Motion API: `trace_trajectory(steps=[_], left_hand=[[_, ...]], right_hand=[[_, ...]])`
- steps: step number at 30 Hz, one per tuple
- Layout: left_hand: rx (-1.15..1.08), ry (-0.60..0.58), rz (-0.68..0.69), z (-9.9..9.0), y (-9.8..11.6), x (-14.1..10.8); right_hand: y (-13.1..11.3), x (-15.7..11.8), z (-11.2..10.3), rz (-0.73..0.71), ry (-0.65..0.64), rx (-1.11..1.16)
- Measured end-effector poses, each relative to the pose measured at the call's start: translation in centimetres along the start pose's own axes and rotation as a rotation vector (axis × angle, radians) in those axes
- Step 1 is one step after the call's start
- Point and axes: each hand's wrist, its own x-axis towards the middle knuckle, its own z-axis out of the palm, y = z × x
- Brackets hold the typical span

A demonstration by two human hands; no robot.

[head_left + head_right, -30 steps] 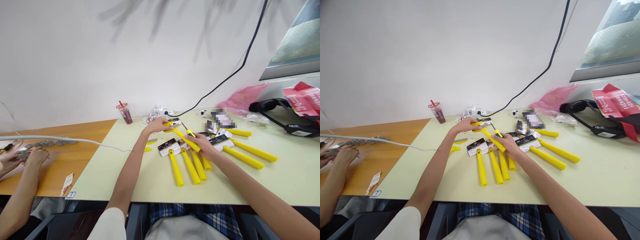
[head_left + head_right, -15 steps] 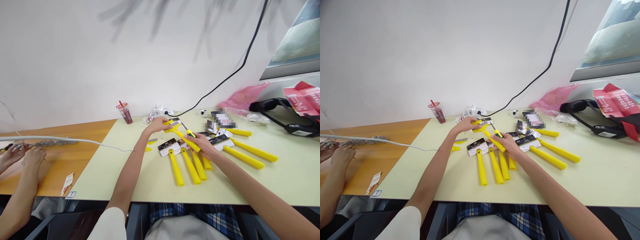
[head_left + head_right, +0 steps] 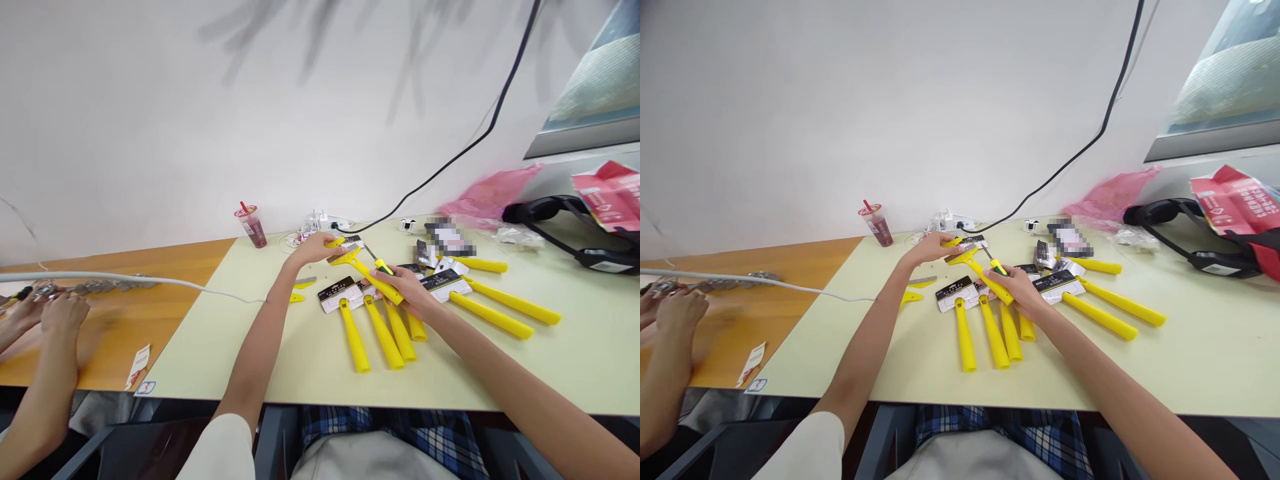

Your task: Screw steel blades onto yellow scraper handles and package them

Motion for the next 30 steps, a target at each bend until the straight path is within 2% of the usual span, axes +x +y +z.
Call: trace_trajectory(steps=[5, 14, 23, 30], left_hand=[[-0.009, -0.017, -0.015, 0.5, -0.6, 0.4], [-0.057, 0.008, -0.013, 1.2, -0.1, 0.5], [-0.058, 0.017, -0.003, 0.9, 0.0, 0.3], [-0.068, 0.043, -0.020, 1.4, 0.1, 0.4]], right_hand=[[0.1, 0.0, -0.1, 0.009, -0.009, 0.000], [-0.1, -0.1, 0.1, 0.024, 0.011, 0.009], [-0.4, -0.3, 0.3, 0.023, 0.001, 0.009], [-0.3, -0.3, 0.2, 0.028, -0.008, 0.005]])
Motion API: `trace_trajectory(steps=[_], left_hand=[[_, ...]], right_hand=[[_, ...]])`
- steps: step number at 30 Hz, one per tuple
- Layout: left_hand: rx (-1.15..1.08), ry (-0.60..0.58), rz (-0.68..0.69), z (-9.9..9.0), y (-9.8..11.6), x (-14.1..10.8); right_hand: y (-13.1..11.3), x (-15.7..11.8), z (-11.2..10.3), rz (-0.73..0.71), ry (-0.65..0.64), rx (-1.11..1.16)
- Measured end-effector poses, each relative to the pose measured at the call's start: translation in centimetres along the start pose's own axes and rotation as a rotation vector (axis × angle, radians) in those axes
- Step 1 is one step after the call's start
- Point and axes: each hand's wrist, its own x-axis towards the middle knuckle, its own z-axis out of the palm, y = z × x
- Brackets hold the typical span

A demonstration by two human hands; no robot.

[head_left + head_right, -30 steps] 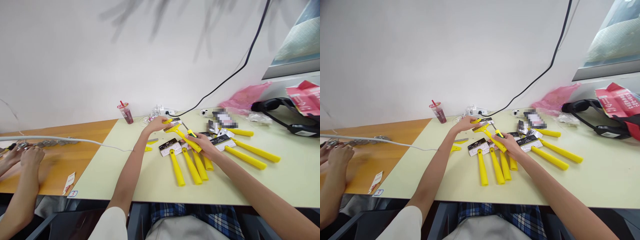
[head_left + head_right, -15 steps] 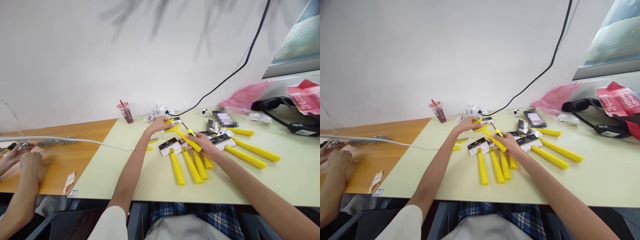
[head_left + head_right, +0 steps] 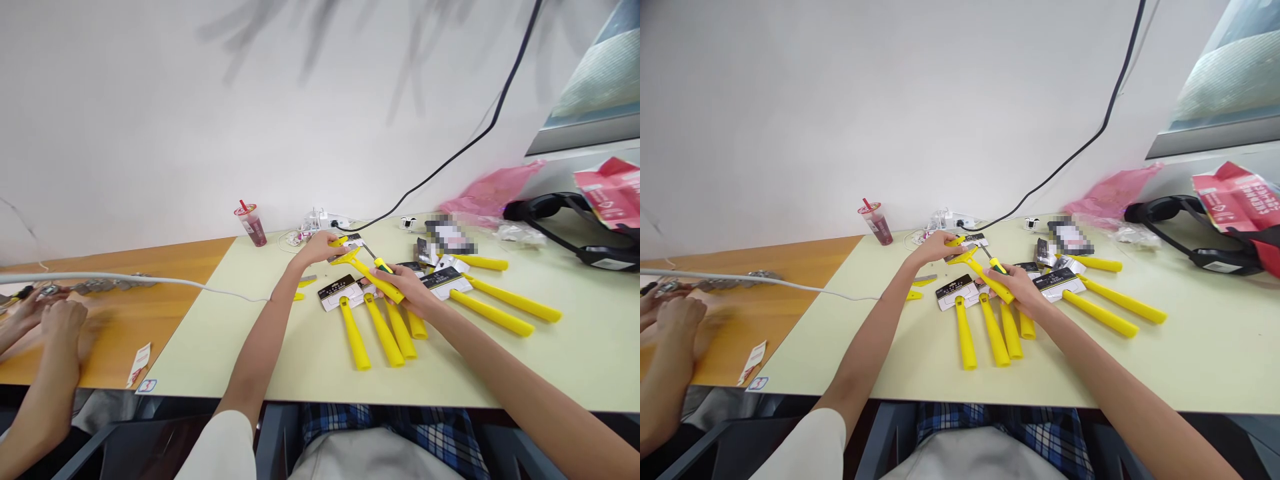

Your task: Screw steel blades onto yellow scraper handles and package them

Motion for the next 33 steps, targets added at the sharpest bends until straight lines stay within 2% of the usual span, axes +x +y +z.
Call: trace_trajectory(steps=[16, 33], left_hand=[[0.032, -0.001, 0.013, -0.5, -0.3, -0.1], [0.079, -0.035, -0.059, -1.0, -0.2, -0.3]], right_hand=[[0.1, 0.0, -0.1, -0.021, -0.006, 0.008], [-0.1, -0.2, 0.2, -0.015, 0.011, 0.004]])
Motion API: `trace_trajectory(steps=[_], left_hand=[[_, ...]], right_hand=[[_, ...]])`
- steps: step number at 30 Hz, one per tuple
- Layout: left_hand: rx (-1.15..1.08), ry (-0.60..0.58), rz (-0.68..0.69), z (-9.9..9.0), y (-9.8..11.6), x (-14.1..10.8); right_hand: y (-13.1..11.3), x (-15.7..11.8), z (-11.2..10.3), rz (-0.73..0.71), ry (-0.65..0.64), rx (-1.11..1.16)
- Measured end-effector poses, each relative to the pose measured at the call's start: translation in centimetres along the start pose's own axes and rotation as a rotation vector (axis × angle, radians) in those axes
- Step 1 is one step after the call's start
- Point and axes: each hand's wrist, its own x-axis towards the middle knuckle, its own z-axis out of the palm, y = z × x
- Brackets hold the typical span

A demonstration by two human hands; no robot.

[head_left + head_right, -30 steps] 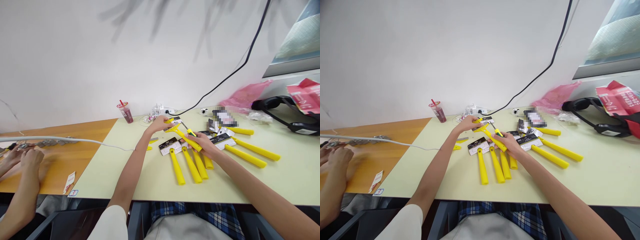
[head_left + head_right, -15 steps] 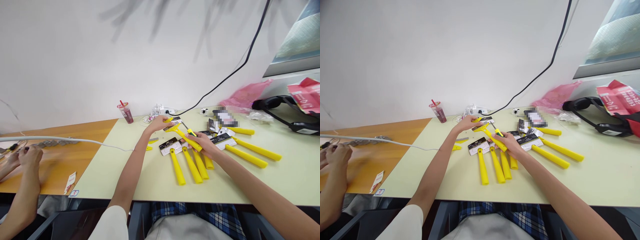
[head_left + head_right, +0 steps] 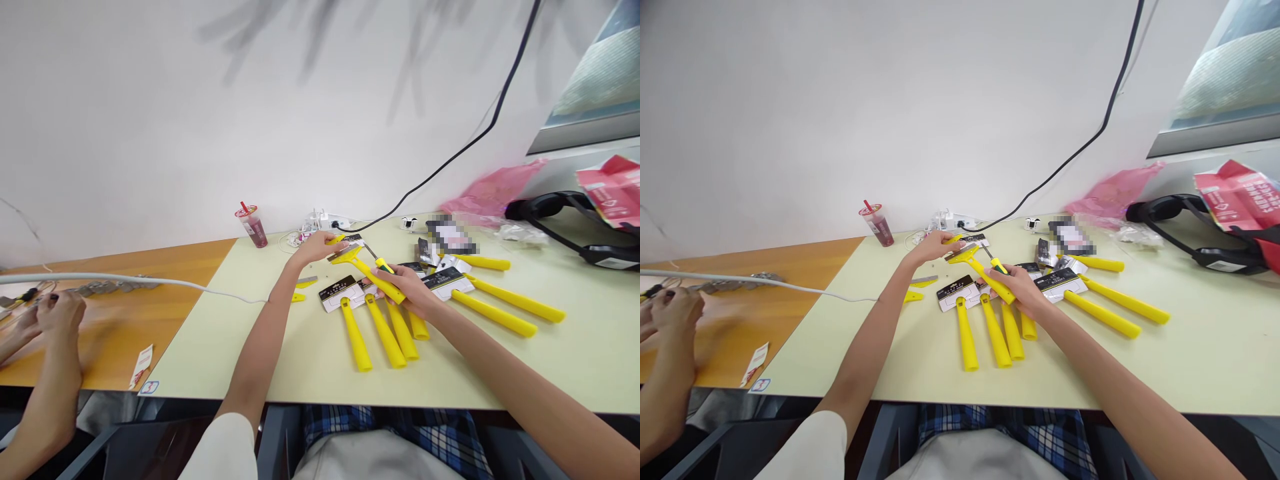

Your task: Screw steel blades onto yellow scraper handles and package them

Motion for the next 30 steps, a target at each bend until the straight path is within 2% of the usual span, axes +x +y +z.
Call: trace_trajectory(steps=[9, 15, 19, 25, 30], left_hand=[[0.000, 0.017, 0.051, 0.4, 0.8, -0.2], [0.143, 0.122, 0.025, 1.7, 2.5, -0.3], [0.170, 0.119, 0.001, 2.6, 2.9, -0.3], [0.071, 0.106, 0.057, 3.8, 2.7, 0.0], [0.054, 0.075, 0.029, 4.8, 2.8, 0.3]], right_hand=[[0.0, 0.1, 0.1, 0.002, 0.006, -0.002], [0.0, 0.1, 0.0, -0.004, -0.005, 0.001], [0.1, 0.1, 0.0, -0.013, -0.013, 0.004], [0.3, 0.3, -0.2, -0.012, -0.008, 0.015], [0.4, 0.4, -0.3, -0.016, 0.015, 0.022]])
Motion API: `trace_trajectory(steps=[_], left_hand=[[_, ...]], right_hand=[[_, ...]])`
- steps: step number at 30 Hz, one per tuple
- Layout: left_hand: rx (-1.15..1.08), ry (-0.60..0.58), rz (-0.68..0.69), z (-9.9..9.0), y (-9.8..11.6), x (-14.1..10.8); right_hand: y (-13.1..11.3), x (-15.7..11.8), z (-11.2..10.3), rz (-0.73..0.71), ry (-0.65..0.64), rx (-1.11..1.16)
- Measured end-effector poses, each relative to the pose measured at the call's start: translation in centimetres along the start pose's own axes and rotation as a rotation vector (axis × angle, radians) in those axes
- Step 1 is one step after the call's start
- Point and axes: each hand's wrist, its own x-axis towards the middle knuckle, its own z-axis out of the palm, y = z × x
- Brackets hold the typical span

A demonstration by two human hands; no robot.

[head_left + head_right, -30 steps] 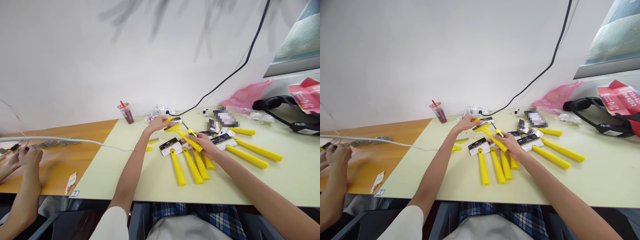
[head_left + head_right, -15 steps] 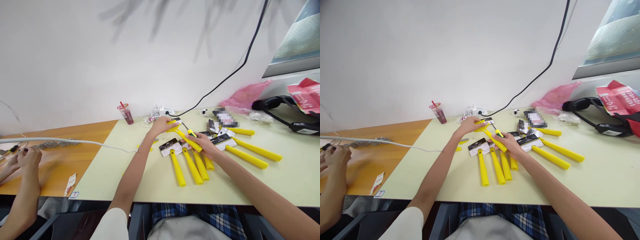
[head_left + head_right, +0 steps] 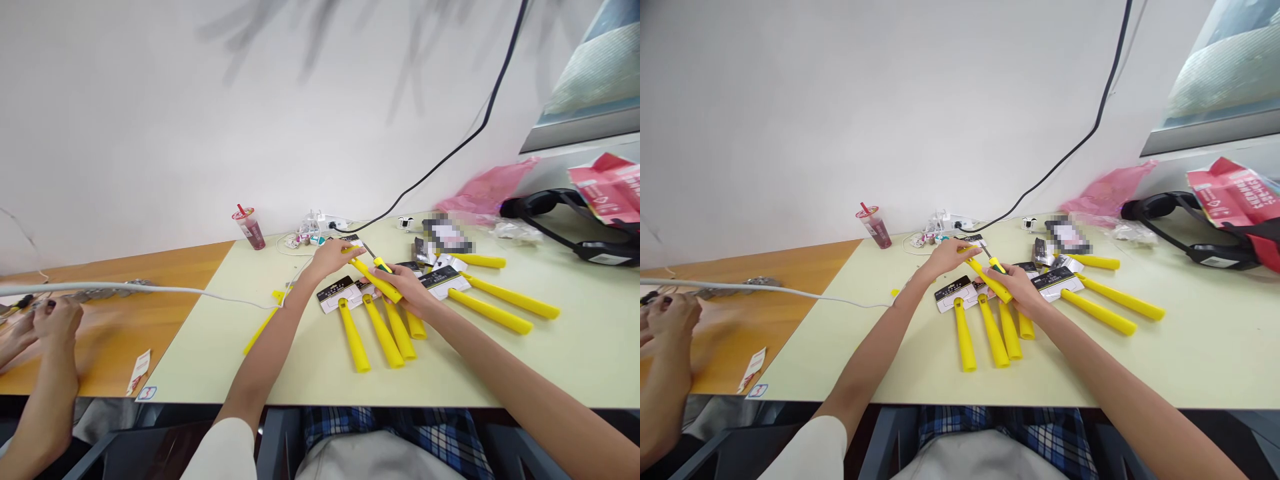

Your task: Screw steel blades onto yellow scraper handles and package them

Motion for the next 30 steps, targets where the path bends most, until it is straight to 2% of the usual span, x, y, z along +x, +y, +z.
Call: trace_trajectory(steps=[4, 8, 16, 19, 23, 27, 30], left_hand=[[0.053, 0.000, 0.067, 0.3, -0.1, 0.3], [0.038, -0.061, 0.121, -0.1, -0.2, 0.4], [-0.017, -0.167, 0.098, -2.2, -0.7, 0.4], [-0.076, -0.156, 0.084, -2.9, -0.9, 0.1], [-0.164, -0.157, 0.000, -3.6, -0.9, -0.3], [-0.202, -0.178, 0.009, -3.9, -1.1, -0.3], [-0.211, -0.141, 0.001, -3.9, -1.4, -0.2]], right_hand=[[0.1, 0.0, 0.0, -0.012, -0.002, 0.001], [0.2, 0.0, 0.0, -0.017, -0.008, -0.001], [0.2, 0.2, -0.1, -0.013, -0.008, -0.002], [0.1, 0.2, -0.1, -0.012, -0.007, -0.003], [0.0, 0.1, -0.1, -0.013, -0.004, 0.013], [-0.1, 0.0, 0.0, -0.011, -0.006, 0.019], [-0.1, -0.1, 0.1, -0.008, -0.009, 0.011]])
